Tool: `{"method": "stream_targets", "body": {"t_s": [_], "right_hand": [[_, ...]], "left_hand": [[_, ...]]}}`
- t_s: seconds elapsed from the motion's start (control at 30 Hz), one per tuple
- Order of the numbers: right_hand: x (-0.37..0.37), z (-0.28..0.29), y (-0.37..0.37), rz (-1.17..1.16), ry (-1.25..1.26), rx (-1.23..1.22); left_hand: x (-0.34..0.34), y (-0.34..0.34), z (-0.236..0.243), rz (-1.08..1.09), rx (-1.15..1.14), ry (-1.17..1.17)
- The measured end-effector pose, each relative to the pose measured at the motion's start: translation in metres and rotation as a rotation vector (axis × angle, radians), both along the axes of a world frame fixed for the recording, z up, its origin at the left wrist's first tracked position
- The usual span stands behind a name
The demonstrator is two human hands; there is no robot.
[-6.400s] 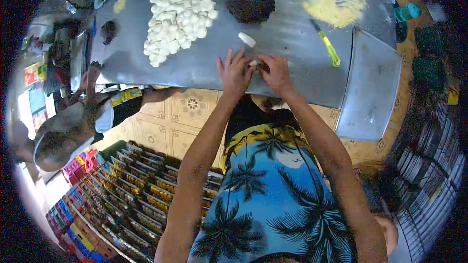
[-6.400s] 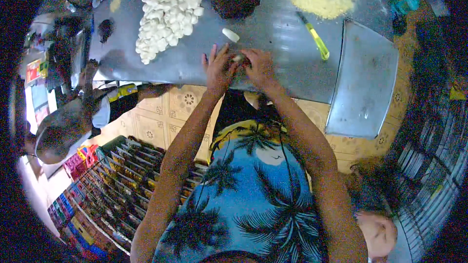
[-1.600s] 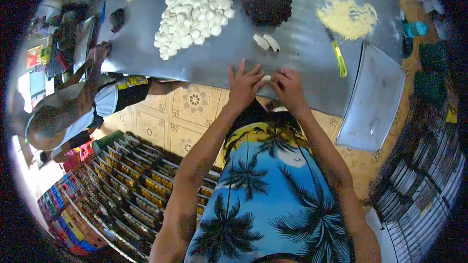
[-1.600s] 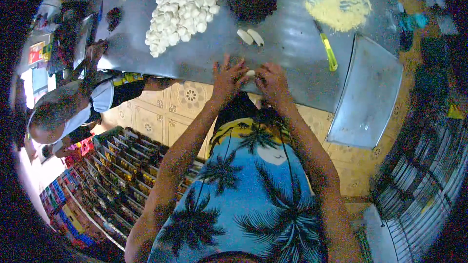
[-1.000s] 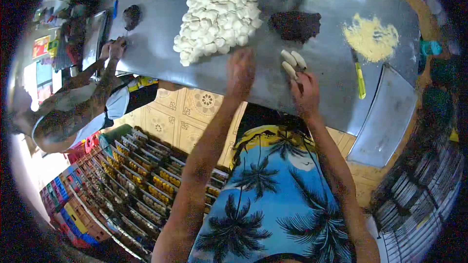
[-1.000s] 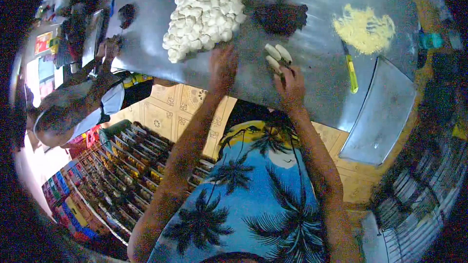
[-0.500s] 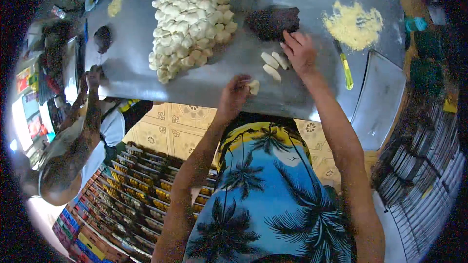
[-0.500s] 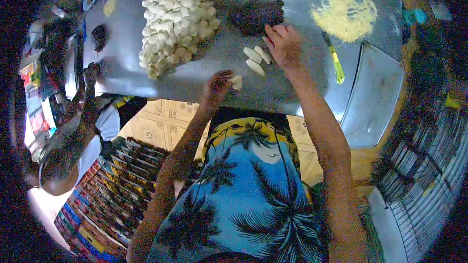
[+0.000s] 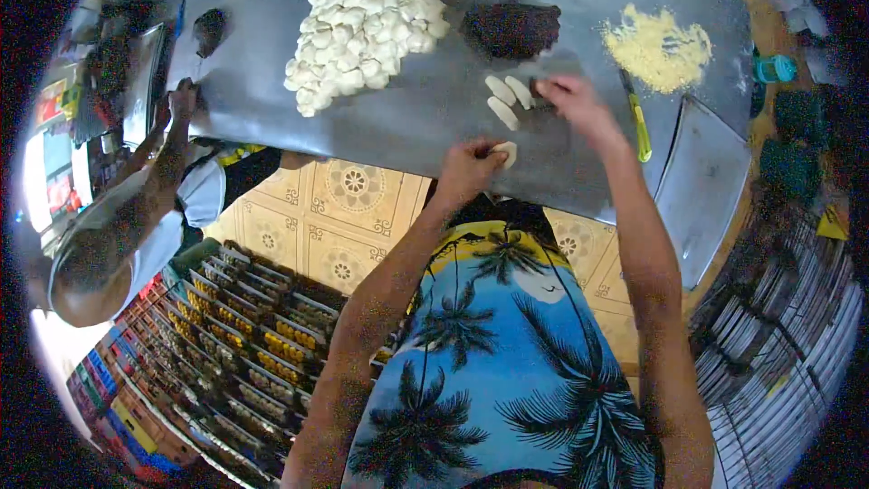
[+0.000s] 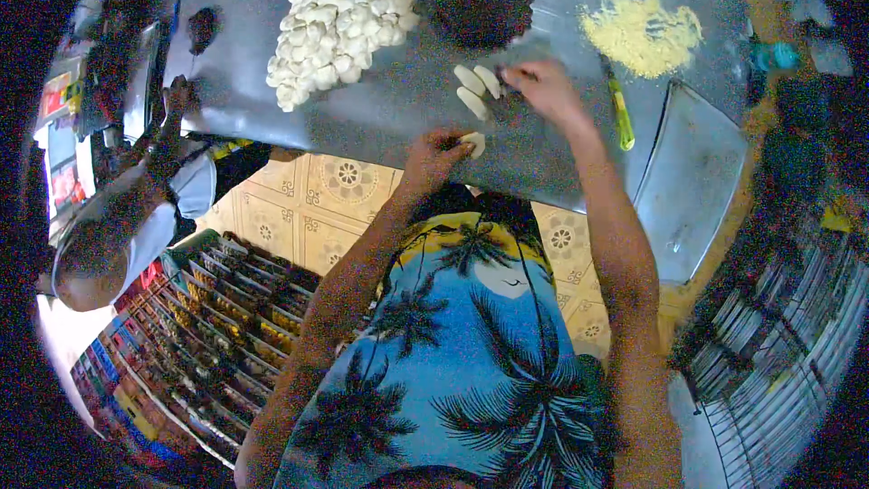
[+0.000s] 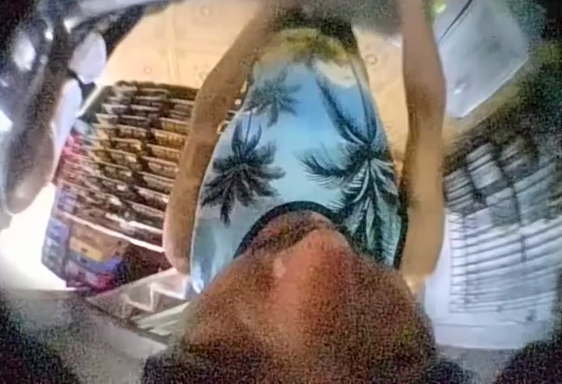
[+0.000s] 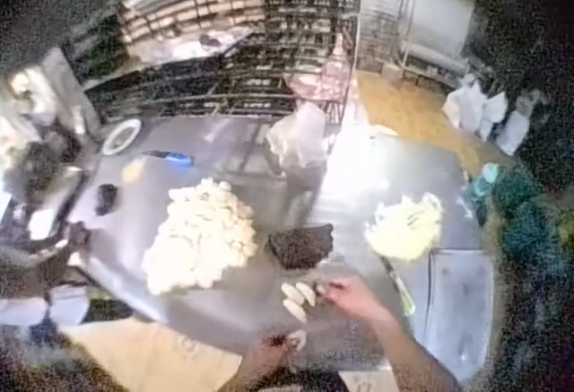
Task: Shaping and filling bread dough to prepare rolls on a stainless steel workbench.
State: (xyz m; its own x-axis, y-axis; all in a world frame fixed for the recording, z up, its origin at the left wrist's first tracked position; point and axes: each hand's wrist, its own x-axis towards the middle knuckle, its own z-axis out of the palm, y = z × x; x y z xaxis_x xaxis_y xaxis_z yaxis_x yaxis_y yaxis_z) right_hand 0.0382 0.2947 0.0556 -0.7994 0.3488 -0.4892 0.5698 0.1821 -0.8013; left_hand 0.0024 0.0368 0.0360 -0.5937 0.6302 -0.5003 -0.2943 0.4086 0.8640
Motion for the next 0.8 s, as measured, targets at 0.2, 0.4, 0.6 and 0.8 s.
{"method": "stream_targets", "body": {"t_s": [0.2,0.4,0.6,0.8], "right_hand": [[0.101,-0.057,-0.094,0.023,0.386,0.326],[0.118,-0.056,-0.131,0.215,0.439,0.894],[0.102,-0.039,-0.119,0.229,0.403,0.699],[0.080,-0.052,-0.118,0.057,0.367,0.592]], "left_hand": [[0.022,0.013,-0.020,0.072,-0.119,-0.100],[0.027,0.002,-0.032,-0.082,-0.053,0.203],[0.020,-0.008,-0.041,0.043,-0.039,0.656],[0.025,-0.017,-0.032,-0.120,-0.002,0.781]]}}
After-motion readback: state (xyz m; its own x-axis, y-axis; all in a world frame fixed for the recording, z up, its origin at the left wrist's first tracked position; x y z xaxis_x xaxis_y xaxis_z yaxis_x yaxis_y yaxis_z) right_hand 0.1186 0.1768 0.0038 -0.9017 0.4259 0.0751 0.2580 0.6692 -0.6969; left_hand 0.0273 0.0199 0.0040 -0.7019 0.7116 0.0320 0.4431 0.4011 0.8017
